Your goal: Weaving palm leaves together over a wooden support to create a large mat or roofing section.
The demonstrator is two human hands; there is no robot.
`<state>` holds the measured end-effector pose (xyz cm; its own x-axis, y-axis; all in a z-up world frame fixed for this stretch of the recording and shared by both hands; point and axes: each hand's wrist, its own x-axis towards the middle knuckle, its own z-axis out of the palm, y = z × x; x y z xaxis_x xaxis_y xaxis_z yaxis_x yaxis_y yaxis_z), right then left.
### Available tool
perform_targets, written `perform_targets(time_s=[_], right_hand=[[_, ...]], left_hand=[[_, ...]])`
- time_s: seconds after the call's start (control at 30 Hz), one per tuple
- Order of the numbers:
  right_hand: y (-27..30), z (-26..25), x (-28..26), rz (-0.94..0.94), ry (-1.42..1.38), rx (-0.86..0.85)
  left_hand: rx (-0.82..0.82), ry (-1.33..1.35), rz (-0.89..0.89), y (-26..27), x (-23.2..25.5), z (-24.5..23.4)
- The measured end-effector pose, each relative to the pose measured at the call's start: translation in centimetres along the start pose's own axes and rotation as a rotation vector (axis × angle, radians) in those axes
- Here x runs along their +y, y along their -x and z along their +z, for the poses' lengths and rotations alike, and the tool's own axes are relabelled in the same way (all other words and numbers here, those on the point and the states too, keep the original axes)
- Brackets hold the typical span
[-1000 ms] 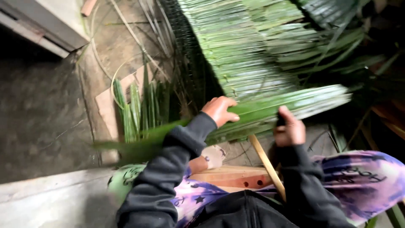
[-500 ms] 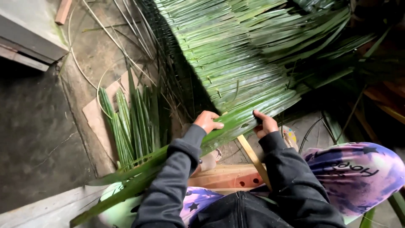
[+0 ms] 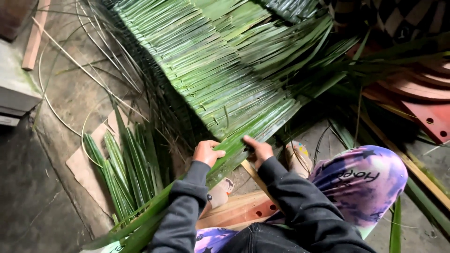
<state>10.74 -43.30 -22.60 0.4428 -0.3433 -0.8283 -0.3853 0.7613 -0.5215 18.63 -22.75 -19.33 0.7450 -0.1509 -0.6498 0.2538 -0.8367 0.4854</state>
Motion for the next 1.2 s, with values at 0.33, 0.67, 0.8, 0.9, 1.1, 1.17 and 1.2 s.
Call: perform_targets(time_s=[0.33, 0.67, 0.8, 0.9, 1.1, 1.17, 1.2], right_hand=[[-1.5, 0.3, 1.2, -0.023, 0.039, 0.036], [-0.8, 0.3, 1.6, -0.105, 0.08, 0.037], [0.4, 0.5, 1.2, -0.16, 0.099, 0.028], [-0.2, 0.4, 1.4, -0.202, 0.116, 0.027], [1.6, 0.7, 0.2, -0.26, 0.191, 0.044], [1.6, 0.6, 0.3, -0.253, 0.19, 0.036], [1.3, 0.4, 0.5, -0.265, 0.191, 0.048]], left_hand=[[0.062, -0.069, -0.017, 0.2, 0.7, 0.9], [0.553, -0.639, 0.141, 5.8, 1.6, 4.2], [0.468, -0.61, 0.09, 3.2, -1.2, 7.1], [0.284, -0.464, -0.032, 3.0, -0.5, 6.6], [0.014, -0.172, -0.234, 5.0, 4.1, 3.6], [-0.047, -0.029, -0.28, 6.1, 5.9, 3.0], [-0.024, 0.062, -0.308, 6.0, 5.9, 3.4]])
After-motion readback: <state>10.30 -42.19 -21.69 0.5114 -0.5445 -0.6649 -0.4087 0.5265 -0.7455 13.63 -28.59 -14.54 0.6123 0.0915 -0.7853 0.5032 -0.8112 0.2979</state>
